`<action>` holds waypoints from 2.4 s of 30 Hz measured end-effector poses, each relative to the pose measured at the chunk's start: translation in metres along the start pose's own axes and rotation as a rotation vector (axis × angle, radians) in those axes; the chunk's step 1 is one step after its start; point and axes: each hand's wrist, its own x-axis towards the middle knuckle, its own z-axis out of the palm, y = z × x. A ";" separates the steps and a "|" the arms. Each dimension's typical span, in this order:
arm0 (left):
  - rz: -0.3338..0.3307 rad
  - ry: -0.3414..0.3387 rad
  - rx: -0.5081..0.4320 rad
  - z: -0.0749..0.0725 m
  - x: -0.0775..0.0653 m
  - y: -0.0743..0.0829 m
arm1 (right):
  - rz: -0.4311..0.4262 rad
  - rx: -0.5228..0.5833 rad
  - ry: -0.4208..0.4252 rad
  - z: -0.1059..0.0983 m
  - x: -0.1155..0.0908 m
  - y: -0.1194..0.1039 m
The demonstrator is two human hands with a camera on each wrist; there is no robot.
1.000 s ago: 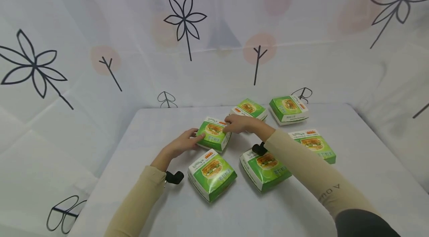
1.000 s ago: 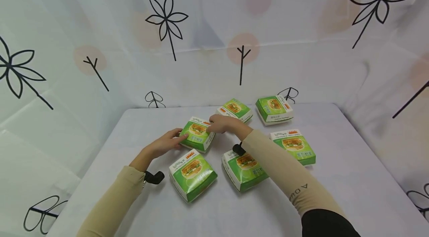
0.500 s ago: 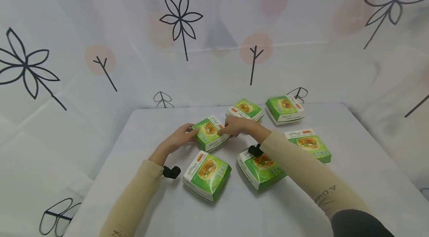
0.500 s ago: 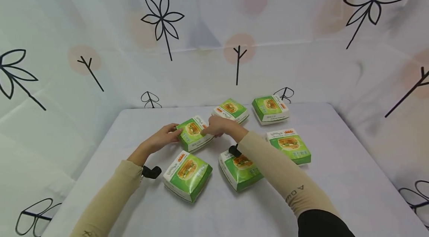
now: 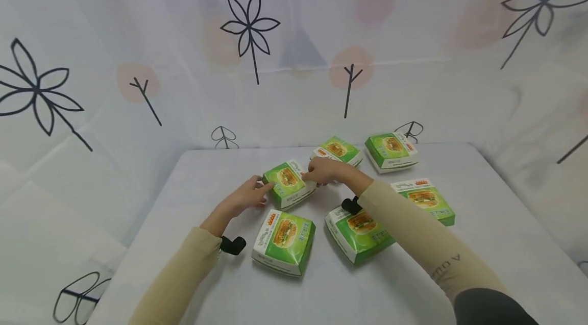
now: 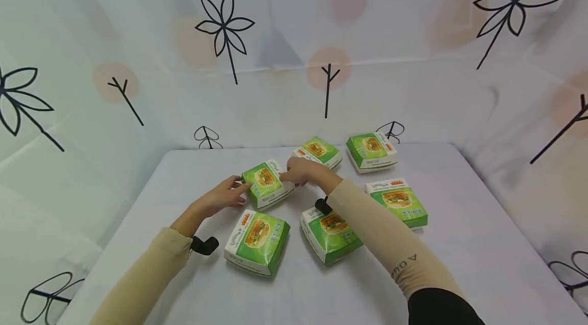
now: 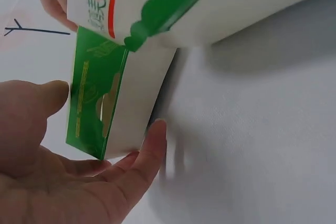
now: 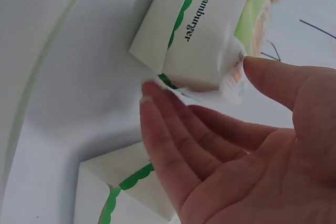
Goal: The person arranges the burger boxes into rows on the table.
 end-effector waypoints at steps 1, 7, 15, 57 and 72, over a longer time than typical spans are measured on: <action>0.007 -0.006 -0.012 0.000 0.001 0.001 | 0.001 0.014 -0.004 0.000 0.000 -0.001; 0.013 -0.030 -0.044 -0.009 0.011 0.004 | 0.040 0.086 0.013 0.008 0.002 -0.011; 0.022 -0.026 -0.045 -0.010 0.006 0.001 | 0.058 0.042 0.039 0.003 0.000 -0.005; 0.037 0.009 -0.049 -0.013 0.010 0.002 | 0.040 -0.123 0.100 0.004 -0.003 -0.010; 0.063 0.052 0.008 -0.011 0.021 0.001 | 0.014 -0.079 0.029 0.011 0.007 -0.013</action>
